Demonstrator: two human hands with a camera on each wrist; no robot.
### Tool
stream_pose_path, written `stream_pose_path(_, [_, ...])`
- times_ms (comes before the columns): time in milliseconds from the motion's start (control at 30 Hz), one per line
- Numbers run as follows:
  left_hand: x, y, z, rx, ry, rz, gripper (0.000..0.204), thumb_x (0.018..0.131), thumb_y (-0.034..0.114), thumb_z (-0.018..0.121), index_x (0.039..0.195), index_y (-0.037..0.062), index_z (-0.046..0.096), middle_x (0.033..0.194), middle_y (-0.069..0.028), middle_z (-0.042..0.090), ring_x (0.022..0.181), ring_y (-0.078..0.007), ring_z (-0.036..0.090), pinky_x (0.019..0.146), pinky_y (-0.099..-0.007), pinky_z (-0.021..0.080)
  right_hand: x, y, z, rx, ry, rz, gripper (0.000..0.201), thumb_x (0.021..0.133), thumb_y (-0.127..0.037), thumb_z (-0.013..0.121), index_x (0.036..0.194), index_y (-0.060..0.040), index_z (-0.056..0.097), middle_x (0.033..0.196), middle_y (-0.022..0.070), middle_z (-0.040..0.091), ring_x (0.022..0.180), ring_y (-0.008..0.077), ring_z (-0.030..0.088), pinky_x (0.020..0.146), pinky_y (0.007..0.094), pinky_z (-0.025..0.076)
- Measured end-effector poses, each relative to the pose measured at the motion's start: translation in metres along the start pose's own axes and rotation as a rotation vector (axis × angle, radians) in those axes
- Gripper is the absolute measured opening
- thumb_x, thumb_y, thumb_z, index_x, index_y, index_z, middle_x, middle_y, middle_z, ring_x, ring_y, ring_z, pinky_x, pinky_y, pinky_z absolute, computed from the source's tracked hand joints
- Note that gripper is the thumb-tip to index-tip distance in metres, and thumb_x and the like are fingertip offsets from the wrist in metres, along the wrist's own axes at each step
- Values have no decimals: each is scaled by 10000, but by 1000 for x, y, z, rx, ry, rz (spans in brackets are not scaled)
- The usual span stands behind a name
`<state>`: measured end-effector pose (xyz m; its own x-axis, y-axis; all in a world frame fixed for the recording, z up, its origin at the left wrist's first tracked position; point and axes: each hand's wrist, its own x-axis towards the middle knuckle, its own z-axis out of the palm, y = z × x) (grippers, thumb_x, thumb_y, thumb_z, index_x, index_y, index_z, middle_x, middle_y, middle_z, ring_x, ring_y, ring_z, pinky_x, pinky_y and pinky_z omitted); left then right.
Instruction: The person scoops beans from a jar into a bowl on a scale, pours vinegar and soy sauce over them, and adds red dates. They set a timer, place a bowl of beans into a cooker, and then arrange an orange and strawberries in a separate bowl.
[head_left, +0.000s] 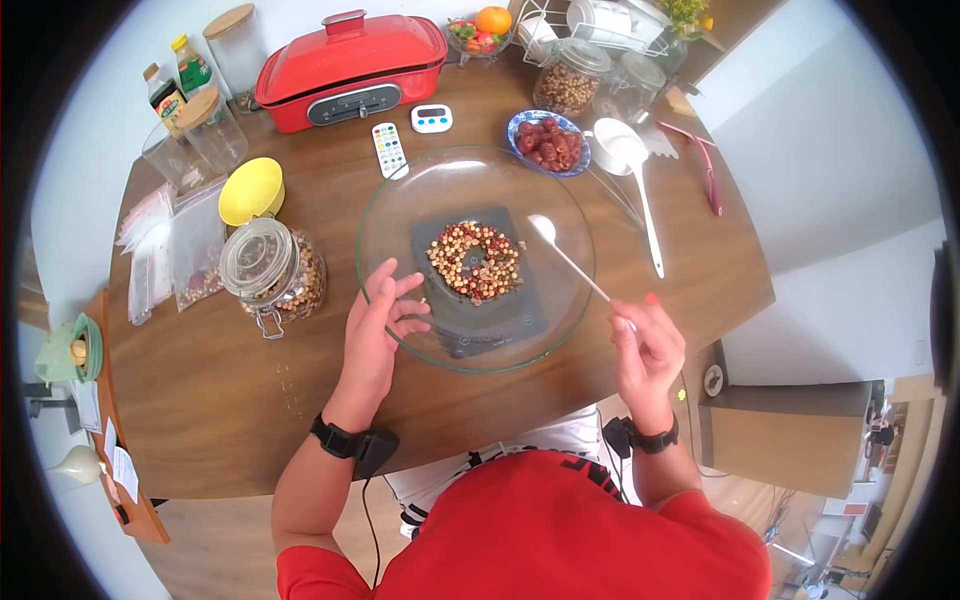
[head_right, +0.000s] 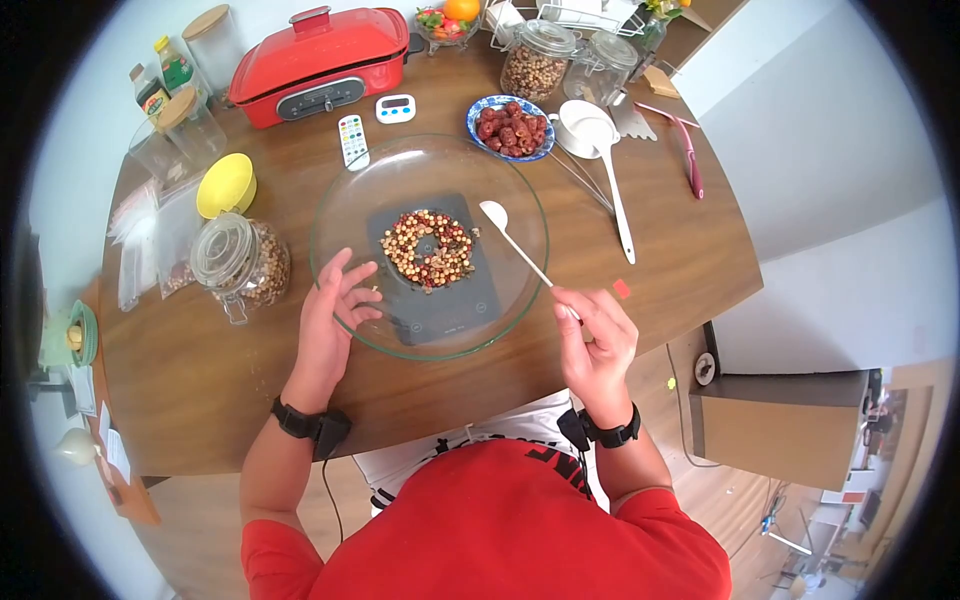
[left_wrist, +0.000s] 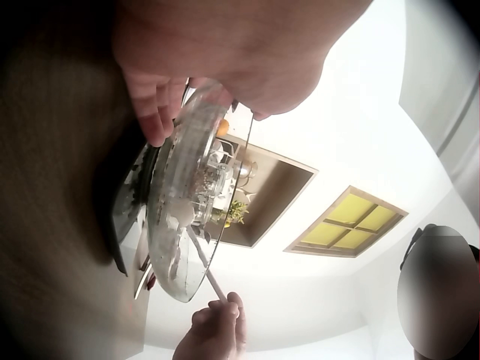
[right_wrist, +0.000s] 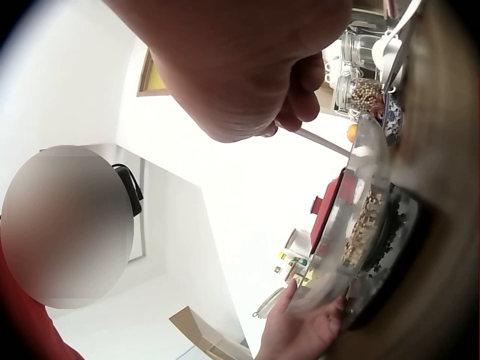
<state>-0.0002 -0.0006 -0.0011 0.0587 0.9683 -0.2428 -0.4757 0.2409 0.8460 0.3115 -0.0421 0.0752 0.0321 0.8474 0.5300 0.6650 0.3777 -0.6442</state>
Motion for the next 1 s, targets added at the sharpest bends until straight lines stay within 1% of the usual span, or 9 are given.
stream_pose_path(233, [0,0,0,1,-6,7,601,1086,365,463,1553,13,325,1381,-174,602,1012,-203,643,859,-362,554,-7,6,1,93,-58,48,132,899,35,709,1018,9,759,874,106,710,732,175,651,660,270,500])
stream_pose_path(433, [0,1,1,4,-5,8,602,1086,360,461,1555,10,319,1381,-175,603,1007,-202,644,855,-359,556,-16,8,3,163,-87,141,114,919,16,701,1017,13,758,856,84,694,696,137,627,632,253,480])
stream_pose_path(500, [0,-1,-1,4,-7,10,603,1086,360,462,1555,10,319,1382,-175,603,1008,-202,644,855,-358,555,-18,4,7,285,-80,206,110,942,4,687,1029,21,753,863,75,688,670,122,621,618,239,479])
stream_pose_path(533, [1,-1,-2,4,-9,11,603,1086,361,462,1555,10,319,1382,-175,603,1010,-201,643,856,-357,555,-18,3,7,285,-80,206,110,942,4,687,1029,21,753,863,75,688,670,122,621,618,239,479])
stream_pose_path(600, [0,0,0,5,-7,10,601,1086,360,461,1554,12,320,1381,-174,604,1012,-202,643,858,-358,554,-18,1,7,324,-98,107,119,953,5,676,1047,33,742,870,75,685,662,114,625,598,232,480])
stream_pose_path(633, [0,0,0,6,-5,8,599,1086,360,461,1554,13,321,1381,-174,605,1013,-202,642,860,-360,553,-19,0,7,324,-99,108,119,953,5,676,1047,33,742,870,75,685,662,114,625,598,232,480])
stream_pose_path(700, [-1,0,0,2,-5,6,595,1087,360,461,1553,16,324,1381,-172,605,1015,-202,642,862,-362,551,-19,-4,6,308,-87,-5,126,949,14,676,1058,42,735,862,85,681,668,118,632,590,239,488])
stream_pose_path(800, [-1,0,-1,-6,-7,5,587,1087,357,463,1551,23,330,1381,-169,606,1017,-204,643,862,-364,549,-19,3,7,237,-41,-36,135,945,17,681,1067,46,732,856,91,682,663,122,635,587,243,492])
stream_pose_path(1000, [0,0,-1,-11,0,-6,573,1087,348,472,1547,32,342,1373,-164,612,1018,-207,645,859,-363,549,-18,4,9,139,36,71,147,934,28,686,1072,41,736,826,98,684,665,138,635,604,244,487])
